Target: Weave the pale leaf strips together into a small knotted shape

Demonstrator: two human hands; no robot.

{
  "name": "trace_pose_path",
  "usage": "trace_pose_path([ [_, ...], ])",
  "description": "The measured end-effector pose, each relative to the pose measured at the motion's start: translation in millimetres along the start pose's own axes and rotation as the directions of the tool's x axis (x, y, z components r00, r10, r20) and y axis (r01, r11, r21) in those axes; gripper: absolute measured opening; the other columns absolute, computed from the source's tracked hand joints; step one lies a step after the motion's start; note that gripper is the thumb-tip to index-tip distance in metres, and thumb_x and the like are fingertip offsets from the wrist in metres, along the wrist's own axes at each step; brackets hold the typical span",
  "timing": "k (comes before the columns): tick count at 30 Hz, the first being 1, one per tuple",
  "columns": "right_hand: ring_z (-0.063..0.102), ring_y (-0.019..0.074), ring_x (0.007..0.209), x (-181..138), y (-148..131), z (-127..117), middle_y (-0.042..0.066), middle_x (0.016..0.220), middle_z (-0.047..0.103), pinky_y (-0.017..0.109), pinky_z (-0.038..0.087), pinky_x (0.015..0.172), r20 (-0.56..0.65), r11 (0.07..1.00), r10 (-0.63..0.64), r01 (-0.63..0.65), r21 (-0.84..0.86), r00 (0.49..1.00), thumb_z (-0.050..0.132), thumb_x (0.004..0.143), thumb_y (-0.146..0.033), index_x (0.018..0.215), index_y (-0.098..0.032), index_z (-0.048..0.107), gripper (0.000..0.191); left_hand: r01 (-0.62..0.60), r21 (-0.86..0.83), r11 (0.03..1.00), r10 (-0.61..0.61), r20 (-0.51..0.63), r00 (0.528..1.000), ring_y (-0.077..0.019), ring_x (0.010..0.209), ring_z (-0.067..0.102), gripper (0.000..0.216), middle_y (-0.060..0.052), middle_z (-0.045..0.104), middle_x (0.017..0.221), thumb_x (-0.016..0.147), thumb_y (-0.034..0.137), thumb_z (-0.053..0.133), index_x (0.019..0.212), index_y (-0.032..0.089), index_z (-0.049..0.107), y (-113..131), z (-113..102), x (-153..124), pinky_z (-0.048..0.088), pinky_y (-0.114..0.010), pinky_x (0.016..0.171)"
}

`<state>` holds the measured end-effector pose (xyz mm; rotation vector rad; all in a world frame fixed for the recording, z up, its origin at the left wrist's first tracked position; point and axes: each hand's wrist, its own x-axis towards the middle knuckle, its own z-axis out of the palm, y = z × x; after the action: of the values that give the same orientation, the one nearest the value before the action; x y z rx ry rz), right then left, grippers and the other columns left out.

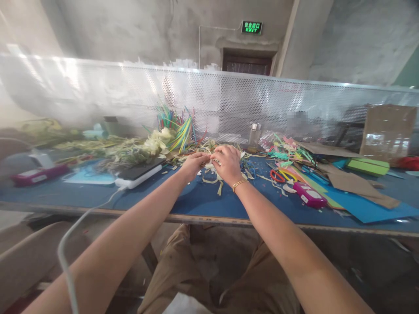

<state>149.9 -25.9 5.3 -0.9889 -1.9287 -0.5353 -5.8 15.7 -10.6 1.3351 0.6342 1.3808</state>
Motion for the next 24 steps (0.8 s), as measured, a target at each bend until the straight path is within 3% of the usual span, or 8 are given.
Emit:
trace_pose_path([
  [3, 0.046, 0.0215, 0.101, 0.3, -1.8, -0.1, 0.003, 0.102, 0.061, 0.039, 0.026, 0.091, -0.013, 0.998, 0.043, -0.042, 0.042, 0.999, 0.055, 0.085, -0.032, 0.080, -0.025, 0.066, 0.015, 0.002, 0.008, 1.000, -0.002, 0.010, 1.000, -0.0091, 0.060, 0.050, 0.024, 0.000, 0.059, 0.066, 0.058, 0.032, 0.078, 0.070, 0.016, 0.065, -0.3, -1.2, 0.1, 0.035, -0.023, 0.057],
  [8, 0.053, 0.0206, 0.093, 0.8, 3.1, 8.1, 0.004, 0.091, 0.064, 0.037, 0.034, 0.088, -0.026, 0.946, 0.229, -0.216, 0.243, 0.973, 0.058, 0.081, -0.033, 0.077, -0.022, 0.063, 0.013, -0.070, 0.083, 0.994, 0.067, 0.039, 0.997, -0.0103, 0.063, 0.051, 0.026, 0.000, 0.061, 0.069, 0.060, 0.036, 0.077, 0.075, 0.017, 0.066, 0.7, -2.7, -0.1, 0.038, -0.025, 0.062],
  [10, 0.056, 0.0178, 0.082, 0.7, 7.5, 14.0, 0.002, 0.081, 0.065, 0.034, 0.039, 0.083, 0.012, 0.871, 0.309, -0.288, 0.399, 0.951, 0.060, 0.078, -0.031, 0.074, -0.021, 0.061, 0.011, -0.101, 0.148, 0.984, 0.096, 0.036, 0.995, -0.0113, 0.066, 0.053, 0.028, -0.001, 0.063, 0.072, 0.059, 0.037, 0.078, 0.076, 0.018, 0.067, 1.8, -2.3, -0.3, 0.040, -0.026, 0.065],
  [13, 0.057, 0.0149, 0.068, 0.3, 12.7, 22.1, 0.000, 0.071, 0.063, 0.030, 0.045, 0.070, 0.118, 0.679, 0.422, -0.400, 0.615, 0.899, 0.061, 0.074, -0.033, 0.071, -0.020, 0.059, 0.013, -0.132, 0.227, 0.965, 0.128, 0.031, 0.991, -0.0131, 0.071, 0.055, 0.030, -0.002, 0.065, 0.076, 0.057, 0.038, 0.079, 0.076, 0.017, 0.068, 3.6, -1.2, -0.9, 0.041, -0.027, 0.071],
  [17, 0.054, 0.0123, 0.060, -0.1, 12.9, 26.3, -0.001, 0.065, 0.059, 0.026, 0.045, 0.060, 0.231, 0.440, 0.501, -0.475, 0.762, 0.834, 0.065, 0.068, -0.034, 0.070, -0.019, 0.058, 0.017, -0.136, 0.249, 0.959, 0.129, 0.045, 0.991, -0.0141, 0.073, 0.056, 0.033, -0.003, 0.066, 0.079, 0.057, 0.039, 0.079, 0.079, 0.017, 0.070, 4.6, 0.1, -2.6, 0.041, -0.028, 0.073],
  [24, 0.054, 0.0111, 0.062, 1.6, 6.9, 23.3, -0.001, 0.065, 0.061, 0.027, 0.045, 0.063, 0.311, 0.278, 0.499, -0.489, 0.827, 0.809, 0.067, 0.063, -0.031, 0.068, -0.017, 0.061, 0.016, -0.147, 0.223, 0.964, 0.143, 0.034, 0.989, -0.0123, 0.069, 0.055, 0.029, -0.001, 0.065, 0.076, 0.058, 0.038, 0.079, 0.077, 0.018, 0.070, 3.4, -0.9, -2.9, 0.041, -0.027, 0.071],
])
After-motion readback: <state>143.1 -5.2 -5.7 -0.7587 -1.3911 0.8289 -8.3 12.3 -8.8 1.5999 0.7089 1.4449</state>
